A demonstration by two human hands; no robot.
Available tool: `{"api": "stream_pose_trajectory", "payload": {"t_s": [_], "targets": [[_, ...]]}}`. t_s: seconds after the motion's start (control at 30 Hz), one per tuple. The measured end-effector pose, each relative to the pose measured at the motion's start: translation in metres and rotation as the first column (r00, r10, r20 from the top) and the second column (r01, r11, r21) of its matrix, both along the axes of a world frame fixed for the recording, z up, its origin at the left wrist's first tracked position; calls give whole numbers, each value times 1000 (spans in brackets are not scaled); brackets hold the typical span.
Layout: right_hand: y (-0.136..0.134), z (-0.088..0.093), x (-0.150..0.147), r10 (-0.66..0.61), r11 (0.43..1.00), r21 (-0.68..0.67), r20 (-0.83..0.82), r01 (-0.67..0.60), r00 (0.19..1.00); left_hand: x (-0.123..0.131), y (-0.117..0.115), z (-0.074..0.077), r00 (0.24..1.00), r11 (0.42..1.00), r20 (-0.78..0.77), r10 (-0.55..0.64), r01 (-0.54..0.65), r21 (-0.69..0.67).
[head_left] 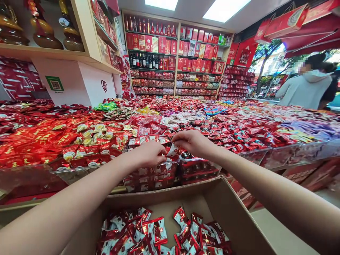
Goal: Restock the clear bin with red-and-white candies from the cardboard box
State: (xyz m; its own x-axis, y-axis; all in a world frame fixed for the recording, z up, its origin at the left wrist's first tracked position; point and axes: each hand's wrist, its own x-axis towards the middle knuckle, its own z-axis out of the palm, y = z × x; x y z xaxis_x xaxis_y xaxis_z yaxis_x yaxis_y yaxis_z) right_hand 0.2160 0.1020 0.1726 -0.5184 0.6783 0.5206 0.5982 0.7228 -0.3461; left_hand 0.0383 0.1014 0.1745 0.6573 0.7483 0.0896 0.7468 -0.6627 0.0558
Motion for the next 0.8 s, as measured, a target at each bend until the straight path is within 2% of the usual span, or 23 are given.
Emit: {"api": "stream_pose_trajectory", "payload": {"t_s": [0.23, 0.5, 0.8], "targets": [[7, 9, -7, 61, 998, -23, 252, -57, 966, -3, 2, -7, 1000, 999, -4, 17, -17, -43], [14, 6, -15, 161, 986, -87, 349, -139, 923, -1, 1, -2, 998, 996, -47, 52, -56, -75], [8, 3, -17, 19, 999, -38, 433, -2, 901, 10, 1, 5, 989, 986, -108, 99, -112, -122]]}}
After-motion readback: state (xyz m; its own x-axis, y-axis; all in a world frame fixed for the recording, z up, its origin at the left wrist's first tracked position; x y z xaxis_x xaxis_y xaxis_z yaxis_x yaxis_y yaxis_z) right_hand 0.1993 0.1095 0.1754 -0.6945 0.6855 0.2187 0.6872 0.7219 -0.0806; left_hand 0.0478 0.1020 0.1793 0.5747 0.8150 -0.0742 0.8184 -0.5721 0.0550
